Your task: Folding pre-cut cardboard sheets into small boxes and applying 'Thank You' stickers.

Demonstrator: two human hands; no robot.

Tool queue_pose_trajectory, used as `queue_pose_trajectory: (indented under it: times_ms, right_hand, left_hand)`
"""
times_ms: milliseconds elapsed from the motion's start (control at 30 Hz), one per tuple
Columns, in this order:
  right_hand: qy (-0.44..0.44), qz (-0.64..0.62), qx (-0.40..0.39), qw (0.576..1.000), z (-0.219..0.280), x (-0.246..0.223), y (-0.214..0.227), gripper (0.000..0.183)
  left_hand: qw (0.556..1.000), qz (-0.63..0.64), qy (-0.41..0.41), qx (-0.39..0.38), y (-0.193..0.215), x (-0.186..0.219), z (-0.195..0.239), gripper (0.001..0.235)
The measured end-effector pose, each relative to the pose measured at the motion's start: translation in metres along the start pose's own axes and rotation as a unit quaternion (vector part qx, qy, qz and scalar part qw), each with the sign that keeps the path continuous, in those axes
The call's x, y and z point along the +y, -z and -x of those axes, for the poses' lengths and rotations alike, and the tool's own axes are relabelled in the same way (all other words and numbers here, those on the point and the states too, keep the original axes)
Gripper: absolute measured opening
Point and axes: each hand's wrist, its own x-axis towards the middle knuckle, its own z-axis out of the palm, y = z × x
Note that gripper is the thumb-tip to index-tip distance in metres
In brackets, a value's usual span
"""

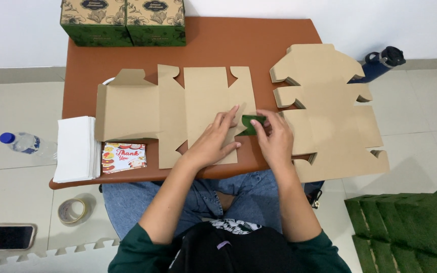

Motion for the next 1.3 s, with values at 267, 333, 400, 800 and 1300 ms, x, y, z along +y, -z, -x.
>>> queue_pose_trajectory:
  times_ms: [267,333,400,800,1300]
  right_hand:
    - [-0.011,-0.073,-0.017,0.997,0.002,0.0,-0.012,0.04]
    - [-0.008,-0.064,-0.025,0.998,0.013,-0.004,-0.005,0.029]
    - [0.063,0.05,-0.038,0.996,0.023,-0.013,0.002,0.019]
    - [0.189,0.055,-0.048,0.979,0.045,0.01,-0.024,0.033]
    - [0.154,0.246,-0.052,0.956,0.031,0.017,-0.007,0.022]
  left_hand:
    - [0.993,-0.112,-0.046,-0.009,-0.003,-0.002,0.005,0.053]
    - [0.983,-0.168,-0.067,-0.01,-0.013,-0.013,0.004,0.049]
    - [0.975,-0.209,-0.074,0.005,-0.018,-0.02,0.004,0.051]
    - [0.97,-0.229,-0.081,0.013,-0.02,-0.019,0.008,0.061]
    - [0.981,-0.185,-0.042,-0.03,-0.017,-0.017,0.004,0.07]
